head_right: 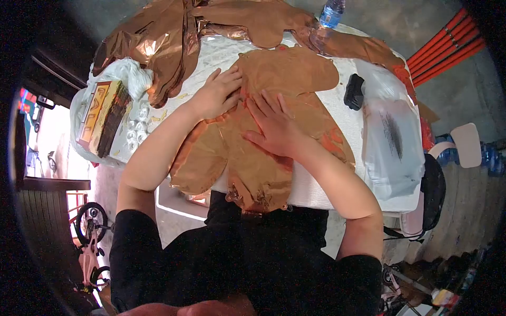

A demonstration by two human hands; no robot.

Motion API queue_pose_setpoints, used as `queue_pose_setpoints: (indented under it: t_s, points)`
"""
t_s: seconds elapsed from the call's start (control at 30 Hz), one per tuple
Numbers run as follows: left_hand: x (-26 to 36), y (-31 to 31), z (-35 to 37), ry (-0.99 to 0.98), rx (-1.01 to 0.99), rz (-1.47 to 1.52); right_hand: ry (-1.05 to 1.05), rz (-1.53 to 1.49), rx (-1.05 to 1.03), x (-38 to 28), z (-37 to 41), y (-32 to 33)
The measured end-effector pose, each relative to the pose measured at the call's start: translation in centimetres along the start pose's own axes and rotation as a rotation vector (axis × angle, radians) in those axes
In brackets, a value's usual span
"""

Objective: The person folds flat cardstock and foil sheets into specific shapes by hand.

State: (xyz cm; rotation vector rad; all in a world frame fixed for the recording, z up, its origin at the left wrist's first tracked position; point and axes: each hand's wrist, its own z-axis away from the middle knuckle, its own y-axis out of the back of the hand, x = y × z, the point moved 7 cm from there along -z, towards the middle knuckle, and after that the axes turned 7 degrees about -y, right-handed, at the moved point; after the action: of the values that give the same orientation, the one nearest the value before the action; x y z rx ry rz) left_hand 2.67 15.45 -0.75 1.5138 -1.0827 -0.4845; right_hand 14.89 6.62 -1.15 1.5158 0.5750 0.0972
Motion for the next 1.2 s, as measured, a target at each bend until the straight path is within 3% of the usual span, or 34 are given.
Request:
queue_pose_setpoints:
  t_s: [0.13,0.47,0.67,0.77,0.87,1.2]
  points:
    - [-0.3,0.4,-0.2,0.037,0.043,0.146,0.007,-0.007,-0.001,0.3,-0.1,-0.3]
    - [-0.5,0.5,0.0,0.028,0.052,0.113,0.106,0.053,0.017,0.6,-1.3,-0.5]
    - [-0.6,0.3,-0.2,0.003,0.055,0.134,0.037,-0.024,-0.089,1.2,-1.8,0.9]
    - [-0.4,0.2,-0.1,-0.010,0.006,0.103,-0.083,-0.026,0.109,3.9,-3.3,2.2]
    - [-0.4,0.2,-0.2,-0.007,0.020,0.112,-0.085,0.116,0.066,3.3,-4.3,1.5]
    - [-0.7,0.0,-0.1,0.011,0.027,0.170,-0.041,0.162,0.005,3.9,-5.7,0.2]
